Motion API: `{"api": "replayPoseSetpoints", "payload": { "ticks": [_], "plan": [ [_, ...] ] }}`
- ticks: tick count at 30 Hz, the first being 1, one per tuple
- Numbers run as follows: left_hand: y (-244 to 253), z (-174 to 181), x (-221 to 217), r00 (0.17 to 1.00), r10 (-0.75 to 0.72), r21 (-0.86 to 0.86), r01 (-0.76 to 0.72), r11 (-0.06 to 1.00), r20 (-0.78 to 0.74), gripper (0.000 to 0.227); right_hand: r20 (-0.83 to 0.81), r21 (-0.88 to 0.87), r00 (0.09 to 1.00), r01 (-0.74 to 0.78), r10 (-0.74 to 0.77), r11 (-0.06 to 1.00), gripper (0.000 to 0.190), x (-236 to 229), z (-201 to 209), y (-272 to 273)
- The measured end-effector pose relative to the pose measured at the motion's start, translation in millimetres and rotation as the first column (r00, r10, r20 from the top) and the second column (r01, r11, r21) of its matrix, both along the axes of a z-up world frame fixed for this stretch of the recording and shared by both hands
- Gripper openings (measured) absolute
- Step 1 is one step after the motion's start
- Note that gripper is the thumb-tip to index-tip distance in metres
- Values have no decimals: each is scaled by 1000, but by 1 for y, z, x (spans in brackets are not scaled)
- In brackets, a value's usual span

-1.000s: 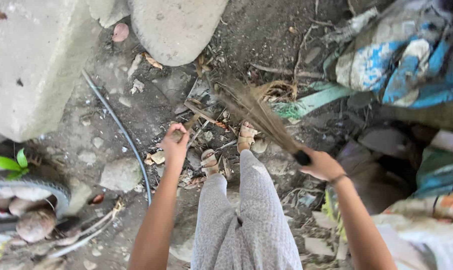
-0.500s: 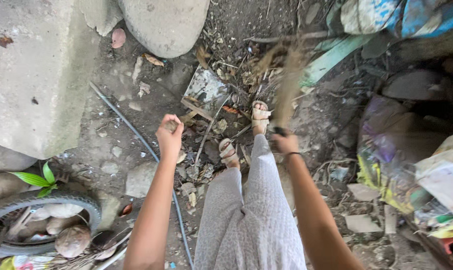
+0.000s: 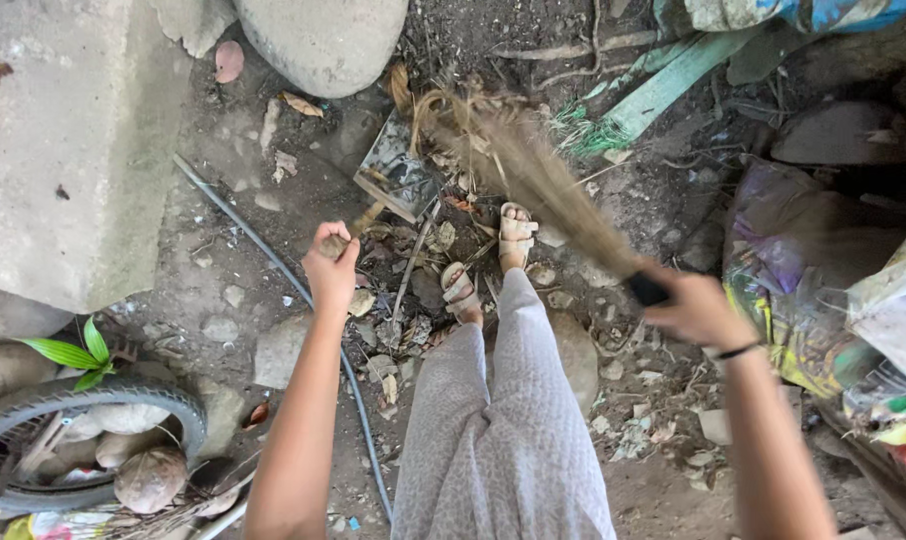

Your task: The person picks up a broom and a dustpan, then sweeps dirt, leaves, and debris across the ground using the broom and dustpan.

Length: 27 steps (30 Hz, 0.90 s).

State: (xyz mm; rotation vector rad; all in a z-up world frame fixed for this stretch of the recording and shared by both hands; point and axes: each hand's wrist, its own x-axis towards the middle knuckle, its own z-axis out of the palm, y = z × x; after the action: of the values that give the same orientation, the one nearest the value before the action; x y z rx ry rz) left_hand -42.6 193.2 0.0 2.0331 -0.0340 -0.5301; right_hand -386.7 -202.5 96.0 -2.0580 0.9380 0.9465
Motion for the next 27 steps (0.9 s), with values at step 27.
{"api": "replayPoseSetpoints", "payload": {
  "ticks": [27],
  "plan": [
    [16, -24, 54, 999, -37, 172, 33, 985, 24, 14, -305, 286, 938, -71, 161, 956, 86, 72, -68, 77]
  ]
}}
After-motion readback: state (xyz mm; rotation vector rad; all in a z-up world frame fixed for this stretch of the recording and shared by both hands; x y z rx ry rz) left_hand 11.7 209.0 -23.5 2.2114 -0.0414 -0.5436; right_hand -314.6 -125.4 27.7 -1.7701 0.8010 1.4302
